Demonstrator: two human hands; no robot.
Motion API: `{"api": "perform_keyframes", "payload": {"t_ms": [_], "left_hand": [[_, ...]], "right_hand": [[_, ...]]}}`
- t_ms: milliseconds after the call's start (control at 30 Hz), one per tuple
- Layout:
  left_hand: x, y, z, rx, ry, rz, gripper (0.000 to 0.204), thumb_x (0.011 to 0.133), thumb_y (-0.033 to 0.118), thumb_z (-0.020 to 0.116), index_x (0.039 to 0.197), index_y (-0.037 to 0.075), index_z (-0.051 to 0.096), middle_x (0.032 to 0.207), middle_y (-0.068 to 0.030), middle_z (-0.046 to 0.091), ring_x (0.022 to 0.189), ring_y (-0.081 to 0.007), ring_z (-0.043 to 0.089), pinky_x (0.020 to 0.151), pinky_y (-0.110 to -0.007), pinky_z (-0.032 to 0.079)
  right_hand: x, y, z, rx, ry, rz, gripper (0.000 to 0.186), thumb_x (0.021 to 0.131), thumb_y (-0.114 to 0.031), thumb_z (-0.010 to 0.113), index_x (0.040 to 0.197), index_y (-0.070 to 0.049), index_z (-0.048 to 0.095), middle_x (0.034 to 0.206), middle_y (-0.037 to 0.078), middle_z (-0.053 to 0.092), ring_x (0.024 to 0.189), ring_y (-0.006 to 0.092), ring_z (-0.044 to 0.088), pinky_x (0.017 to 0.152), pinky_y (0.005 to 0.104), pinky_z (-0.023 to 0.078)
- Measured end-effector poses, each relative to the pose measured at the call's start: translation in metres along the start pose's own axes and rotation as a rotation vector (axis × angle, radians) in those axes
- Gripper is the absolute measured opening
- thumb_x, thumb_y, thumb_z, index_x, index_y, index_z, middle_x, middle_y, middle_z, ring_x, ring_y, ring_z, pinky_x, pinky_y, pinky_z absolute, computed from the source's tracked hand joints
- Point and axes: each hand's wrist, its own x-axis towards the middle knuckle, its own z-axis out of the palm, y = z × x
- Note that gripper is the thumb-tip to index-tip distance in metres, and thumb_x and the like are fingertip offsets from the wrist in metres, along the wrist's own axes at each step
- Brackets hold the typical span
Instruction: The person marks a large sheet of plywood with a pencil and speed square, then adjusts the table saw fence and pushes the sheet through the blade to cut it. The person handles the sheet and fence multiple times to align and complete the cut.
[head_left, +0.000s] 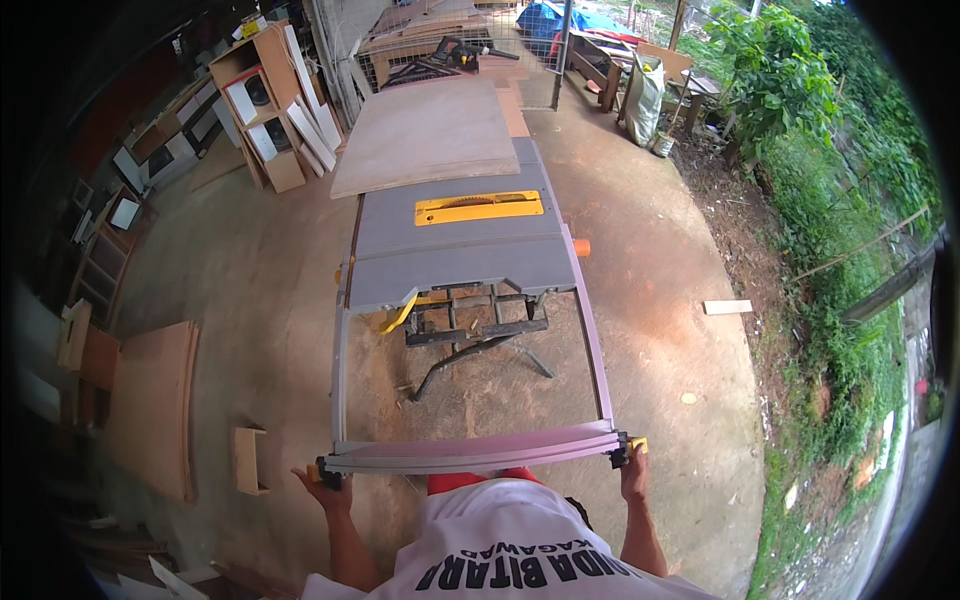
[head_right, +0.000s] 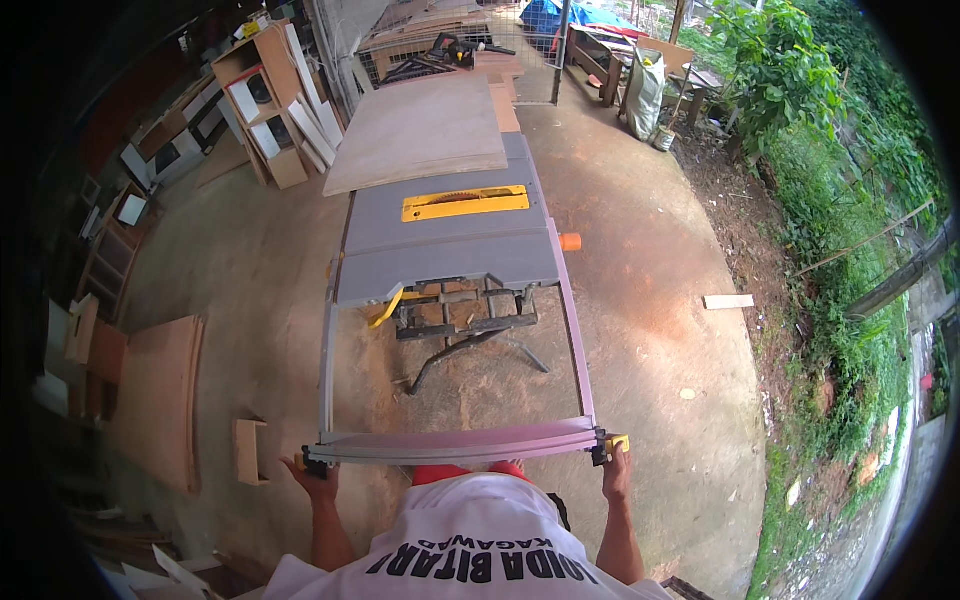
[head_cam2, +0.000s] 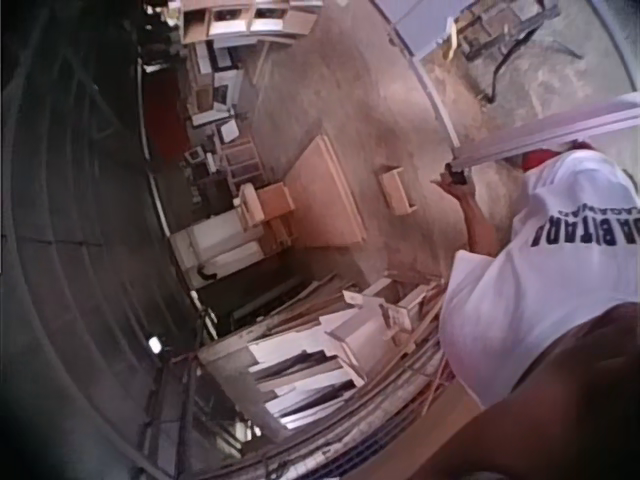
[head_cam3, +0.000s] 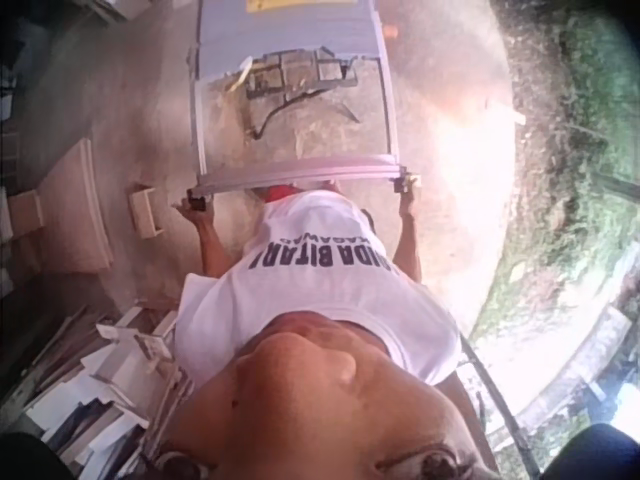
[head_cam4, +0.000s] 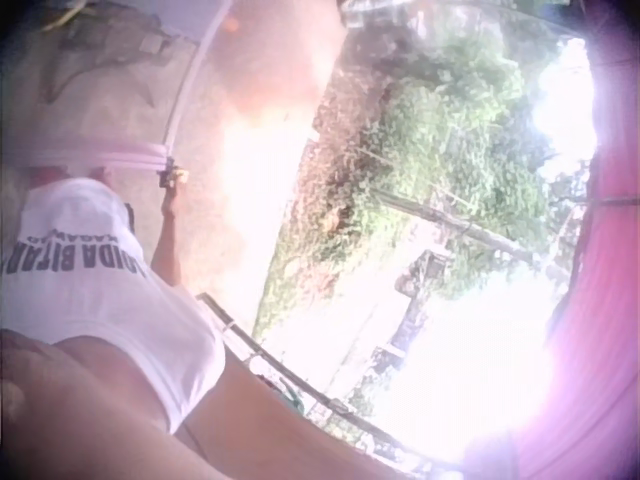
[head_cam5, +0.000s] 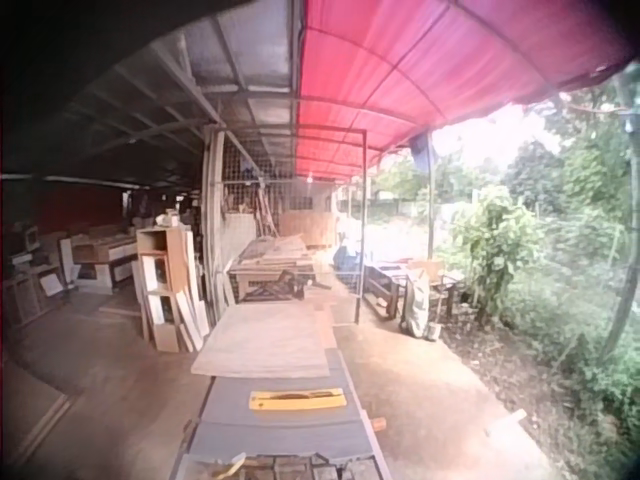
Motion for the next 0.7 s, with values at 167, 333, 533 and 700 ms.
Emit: {"api": "perform_keyframes", "payload": {"t_ms": [167, 333, 533, 700], "left_hand": [[-0.010, 0.006, -0.011, 0.688, 0.054, 0.587, 0.078, 0.093, 0.085, 0.040, 0.098, 0.012, 0.066, 0.096, -0.0048, 0.066, 0.088, -0.0220, 0.063, 0.082, -0.042, 0.050], [-0.005, 0.025, 0.006, 0.135, -0.011, 0.024, 0.076, 0.093, 0.085, 0.039, 0.090, 0.013, 0.065, 0.087, -0.0035, 0.066, 0.081, -0.0206, 0.060, 0.073, -0.036, 0.047], [0.001, 0.031, -0.017, 0.189, -0.185, 0.016, 0.079, 0.093, 0.085, 0.035, 0.094, 0.013, 0.066, 0.093, -0.0053, 0.066, 0.088, -0.0209, 0.061, 0.079, -0.037, 0.049], [-0.006, 0.024, -0.032, 0.355, 0.035, 0.226, 0.072, 0.098, 0.080, 0.036, 0.105, 0.013, 0.064, 0.096, -0.0002, 0.066, 0.093, -0.0167, 0.062, 0.089, -0.034, 0.048]], "right_hand": [[0.007, 0.003, 0.013, -0.216, -0.046, 0.034, 0.046, 0.109, -0.052, 0.045, 0.121, -0.009, 0.060, 0.104, -0.001, 0.057, 0.096, 0.0116, 0.051, 0.086, 0.0312, 0.043], [0.022, 0.014, 0.010, -0.220, -0.058, -0.049, 0.039, 0.108, -0.045, 0.047, 0.099, -0.007, 0.053, 0.090, -0.001, 0.051, 0.084, 0.0113, 0.048, 0.076, 0.0304, 0.042], [0.024, 0.007, 0.010, -0.244, -0.028, -0.107, 0.037, 0.102, -0.039, 0.059, 0.115, -0.004, 0.053, 0.094, 0.002, 0.058, 0.088, 0.0134, 0.056, 0.082, 0.0312, 0.045], [0.013, -0.015, 0.037, -0.101, 0.107, -0.033, 0.023, 0.098, -0.028, 0.065, 0.093, -0.008, 0.054, 0.083, 0.000, 0.055, 0.078, 0.0110, 0.051, 0.070, 0.0289, 0.041]]}}
